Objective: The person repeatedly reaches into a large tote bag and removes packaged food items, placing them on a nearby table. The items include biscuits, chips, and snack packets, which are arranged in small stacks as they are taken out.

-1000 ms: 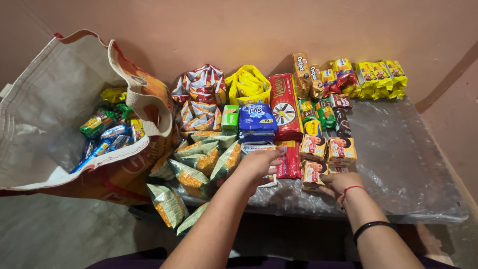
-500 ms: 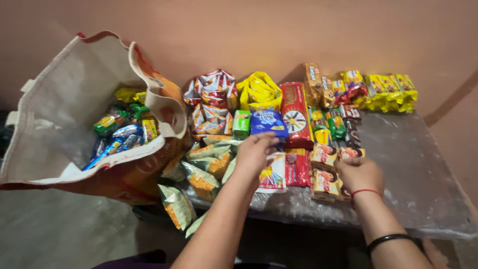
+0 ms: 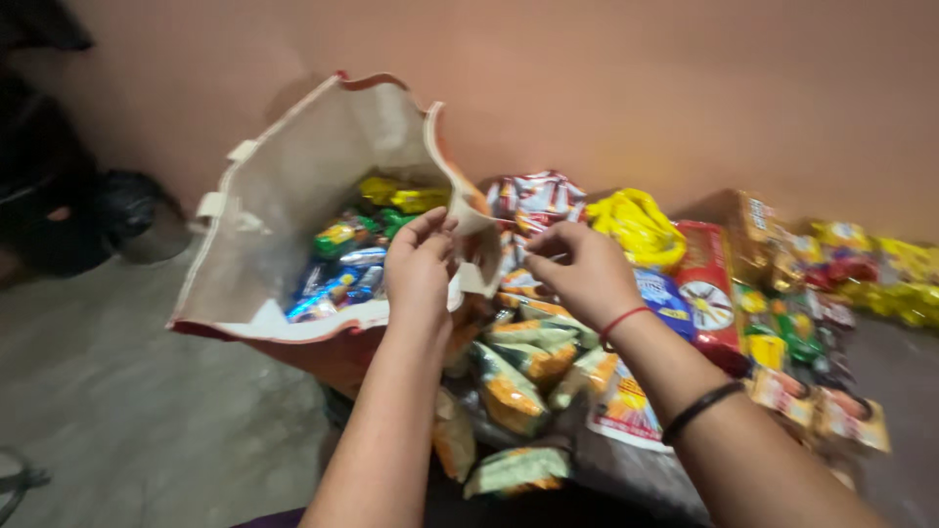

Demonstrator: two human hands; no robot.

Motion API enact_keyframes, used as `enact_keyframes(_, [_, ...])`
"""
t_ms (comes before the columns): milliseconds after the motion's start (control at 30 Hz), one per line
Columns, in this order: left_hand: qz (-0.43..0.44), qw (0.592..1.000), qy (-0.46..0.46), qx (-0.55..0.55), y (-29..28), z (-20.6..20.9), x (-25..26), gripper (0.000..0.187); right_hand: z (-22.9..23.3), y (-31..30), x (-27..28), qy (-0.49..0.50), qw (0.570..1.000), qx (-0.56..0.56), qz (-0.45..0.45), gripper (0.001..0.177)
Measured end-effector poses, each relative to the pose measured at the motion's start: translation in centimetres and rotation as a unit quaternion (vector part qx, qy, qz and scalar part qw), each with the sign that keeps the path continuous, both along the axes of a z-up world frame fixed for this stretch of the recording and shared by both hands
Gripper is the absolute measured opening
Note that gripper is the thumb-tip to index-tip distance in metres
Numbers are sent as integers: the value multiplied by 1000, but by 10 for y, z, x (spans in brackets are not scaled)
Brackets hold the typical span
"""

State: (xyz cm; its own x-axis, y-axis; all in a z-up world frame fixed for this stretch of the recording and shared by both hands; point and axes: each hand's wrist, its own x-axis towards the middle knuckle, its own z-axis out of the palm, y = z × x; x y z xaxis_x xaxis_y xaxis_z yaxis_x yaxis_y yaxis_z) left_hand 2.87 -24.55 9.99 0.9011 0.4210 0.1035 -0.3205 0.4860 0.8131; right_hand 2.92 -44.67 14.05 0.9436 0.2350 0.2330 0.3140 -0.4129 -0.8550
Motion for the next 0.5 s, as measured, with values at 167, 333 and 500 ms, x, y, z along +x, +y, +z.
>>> enact_keyframes(167, [77,995,61,-36,77,-17,-2,38,-16,105,30,-62,991,-57,105,24])
enact_keyframes(333, [155,981,112,5,137,-47,-3,51,-54,191,53,-61,965,-176,183,22])
enact_keyframes(500, [174,968,182,-19,181,-87,-11,63,-89,257,62,-29,919,-282,275,27])
